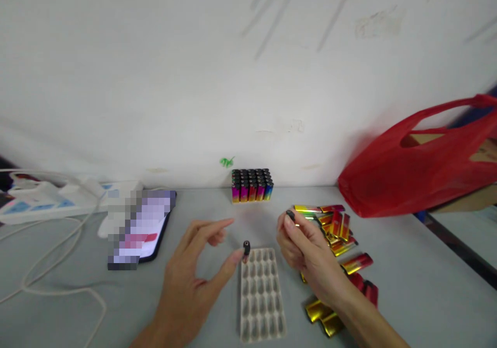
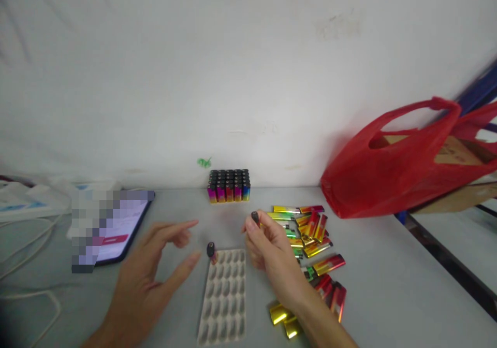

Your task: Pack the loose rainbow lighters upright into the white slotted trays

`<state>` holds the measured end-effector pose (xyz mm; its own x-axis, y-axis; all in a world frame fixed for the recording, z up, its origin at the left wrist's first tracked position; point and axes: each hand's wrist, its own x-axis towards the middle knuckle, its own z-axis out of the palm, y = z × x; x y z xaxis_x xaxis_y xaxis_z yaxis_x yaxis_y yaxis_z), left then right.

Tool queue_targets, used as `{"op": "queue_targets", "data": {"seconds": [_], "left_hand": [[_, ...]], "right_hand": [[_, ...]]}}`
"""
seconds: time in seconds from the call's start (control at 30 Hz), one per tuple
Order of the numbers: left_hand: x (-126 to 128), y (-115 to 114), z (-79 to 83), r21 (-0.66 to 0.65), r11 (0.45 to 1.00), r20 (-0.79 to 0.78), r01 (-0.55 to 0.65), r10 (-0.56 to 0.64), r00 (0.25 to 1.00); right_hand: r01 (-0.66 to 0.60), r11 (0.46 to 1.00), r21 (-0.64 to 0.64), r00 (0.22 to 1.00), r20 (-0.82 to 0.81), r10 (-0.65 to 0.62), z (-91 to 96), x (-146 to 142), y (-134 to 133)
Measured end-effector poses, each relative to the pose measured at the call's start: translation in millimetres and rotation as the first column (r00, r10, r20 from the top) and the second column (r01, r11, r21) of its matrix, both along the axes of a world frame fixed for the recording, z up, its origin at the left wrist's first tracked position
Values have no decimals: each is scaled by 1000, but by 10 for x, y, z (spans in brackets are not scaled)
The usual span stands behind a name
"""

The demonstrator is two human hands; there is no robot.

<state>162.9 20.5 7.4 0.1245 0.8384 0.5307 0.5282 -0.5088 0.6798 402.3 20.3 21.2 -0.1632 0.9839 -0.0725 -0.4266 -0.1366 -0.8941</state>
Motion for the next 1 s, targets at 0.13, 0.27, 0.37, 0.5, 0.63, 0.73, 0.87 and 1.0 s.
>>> {"op": "queue_targets", "data": {"seconds": [0.13, 0.27, 0.37, 0.5, 0.63, 0.73, 0.87, 1.0], "left_hand": [[51, -34, -73, -125, 983, -64, 131, -139, 988], [61, -20, -185, -268, 940, -81, 212, -241, 967], [48, 19, -265, -317, 918, -57, 239, -270, 961], [32, 52, -315, -353, 907, -53, 229, -264, 963], [30, 57, -313, -337, 914, -52, 225, -256, 965], [35, 64, -314, -342, 912, -52, 224, -257, 965], [45, 75, -324, -340, 915, -67, 216, -252, 965], [44, 70, -341, -325, 922, -74, 210, -247, 966]], "right_hand": [[-41, 999, -31, 998, 44, 42, -22, -11, -18], [-66, 992, -109, 990, 120, 79, -15, -31, -32], [-62, 987, -146, 994, 83, 75, 29, -45, -47], [-110, 978, -175, 994, -36, 105, 66, -36, -43], [-220, 960, -174, 973, -112, 203, 19, -13, -20], [-273, 945, -178, 956, -158, 247, -39, -18, -24], [-275, 947, -167, 951, -194, 242, -75, -59, -46], [-210, 959, -189, 971, -159, 181, -52, -118, -47]]}}
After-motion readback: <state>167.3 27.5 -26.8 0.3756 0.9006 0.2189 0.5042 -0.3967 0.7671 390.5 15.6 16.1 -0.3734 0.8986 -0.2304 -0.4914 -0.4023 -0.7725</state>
